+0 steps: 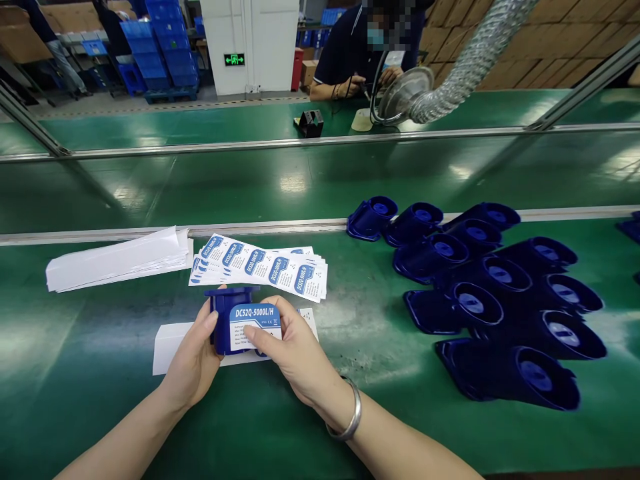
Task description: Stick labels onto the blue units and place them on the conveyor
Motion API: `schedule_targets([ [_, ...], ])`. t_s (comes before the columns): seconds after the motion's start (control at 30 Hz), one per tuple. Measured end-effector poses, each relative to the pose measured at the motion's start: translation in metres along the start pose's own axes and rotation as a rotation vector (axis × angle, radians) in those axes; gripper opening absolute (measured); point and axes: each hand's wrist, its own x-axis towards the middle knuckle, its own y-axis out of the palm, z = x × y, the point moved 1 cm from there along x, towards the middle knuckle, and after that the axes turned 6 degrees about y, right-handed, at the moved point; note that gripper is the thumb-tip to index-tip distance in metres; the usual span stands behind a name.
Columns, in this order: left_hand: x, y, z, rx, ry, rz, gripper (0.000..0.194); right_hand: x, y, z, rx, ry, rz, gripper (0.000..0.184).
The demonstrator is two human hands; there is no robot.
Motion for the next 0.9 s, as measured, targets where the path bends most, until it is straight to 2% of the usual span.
schedule_targets([
  [0.2,0.001,0.002,0.000,0.015,0.001,-0.024,0.063,0.001,0.001,0.000,-0.010,0.005,0.016,0.039],
  [0.47,0.007,0.003,0.004,0.026,0.051,-0.123,0.073,0.000,0.006,0.000,-0.050,-0.044,0.062,0.033],
  [0.53,0.006,0.003,0.003,-0.001,0.052,-0.132,0.070,0.001,0.004,0.005,-0.107,-0.102,0.056,0.033],
  [0.63,0.005,0.000,0.000,-0.044,0.088,-0.124,0.068,0.002,-0.002,0.014,-0.260,-0.226,-0.028,0.037],
  [0.73,0.003,-0.005,-0.002,-0.070,0.127,-0.105,0.070,0.001,-0.006,0.022,-0.448,-0.299,-0.055,0.033],
  [0.9,0.002,-0.008,0.003,-0.044,0.083,-0.052,0.077,-0.004,-0.005,0.026,-0.711,-0.498,-0.104,0.030],
])
